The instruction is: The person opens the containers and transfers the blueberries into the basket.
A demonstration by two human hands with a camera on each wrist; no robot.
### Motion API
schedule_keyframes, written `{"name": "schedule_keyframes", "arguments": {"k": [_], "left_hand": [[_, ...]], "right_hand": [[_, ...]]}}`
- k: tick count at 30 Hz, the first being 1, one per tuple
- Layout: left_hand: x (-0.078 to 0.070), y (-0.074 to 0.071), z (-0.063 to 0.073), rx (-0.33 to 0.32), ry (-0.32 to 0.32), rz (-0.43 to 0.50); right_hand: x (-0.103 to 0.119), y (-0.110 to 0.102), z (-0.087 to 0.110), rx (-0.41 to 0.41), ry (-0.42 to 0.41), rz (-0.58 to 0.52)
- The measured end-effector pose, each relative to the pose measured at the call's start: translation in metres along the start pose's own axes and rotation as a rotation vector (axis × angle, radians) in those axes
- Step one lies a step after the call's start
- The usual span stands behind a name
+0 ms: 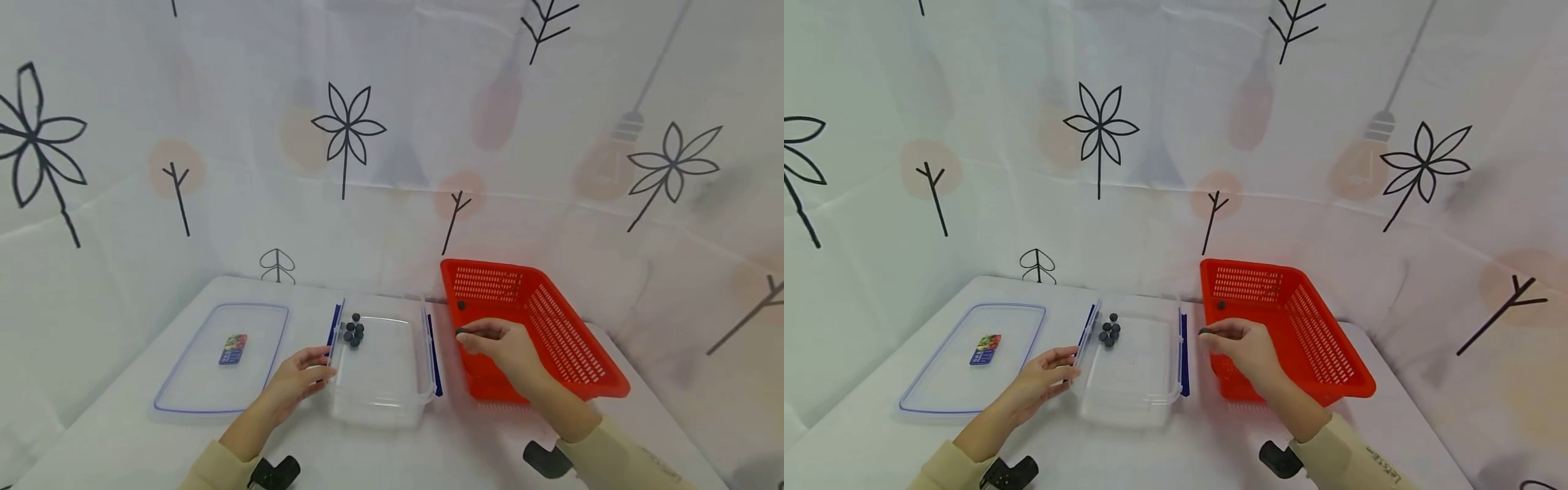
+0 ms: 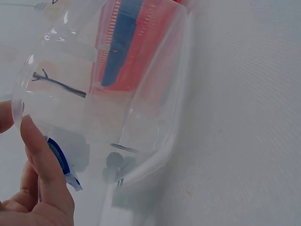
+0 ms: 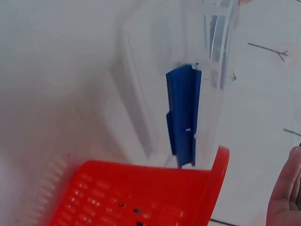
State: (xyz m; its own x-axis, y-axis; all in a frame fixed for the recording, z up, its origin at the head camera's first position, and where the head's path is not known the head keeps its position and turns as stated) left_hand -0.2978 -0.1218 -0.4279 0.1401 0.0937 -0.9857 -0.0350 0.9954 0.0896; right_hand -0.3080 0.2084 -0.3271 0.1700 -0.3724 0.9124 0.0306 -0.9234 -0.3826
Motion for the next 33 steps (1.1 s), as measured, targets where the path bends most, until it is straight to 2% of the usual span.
{"name": "schedule_keyframes", "arguments": {"k": [6, 16, 21, 28, 33], "left_hand": [[0.002, -0.001, -0.002, -0.011, -0.006, 0.004], [0.003, -0.002, -0.003, -0.006, -0.003, 0.011], [0.002, -0.001, -0.003, 0.000, 0.001, 0.016], [0.003, -0.001, -0.004, 0.001, -0.003, 0.011], [0.003, -0.001, -0.004, -0.002, -0.006, 0.014]], "right_hand": [[-0.006, -0.032, -0.001, -0.036, -0.011, 0.023], [-0.018, -0.078, -0.016, -0.126, 0.090, -0.001], [-0.022, -0.092, -0.027, -0.130, 0.108, 0.026], [-0.028, -0.103, -0.049, -0.146, 0.112, -0.117], [-0.034, -0.108, -0.063, -0.169, 0.123, -0.146]]}}
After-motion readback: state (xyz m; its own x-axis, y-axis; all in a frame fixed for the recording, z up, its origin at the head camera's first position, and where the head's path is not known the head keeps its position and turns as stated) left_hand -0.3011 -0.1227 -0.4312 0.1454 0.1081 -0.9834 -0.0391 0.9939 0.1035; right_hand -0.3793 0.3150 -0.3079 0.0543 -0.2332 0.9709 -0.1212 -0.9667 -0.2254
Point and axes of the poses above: each hand's wrist, its own z-axis away from the middle knuckle, its own y-axis out of the palm, x = y × z, the point moved 7 cm from there along -z, towards the middle knuckle, and after that the axes turned 2 degrees about -y, right-handed, at the moved point
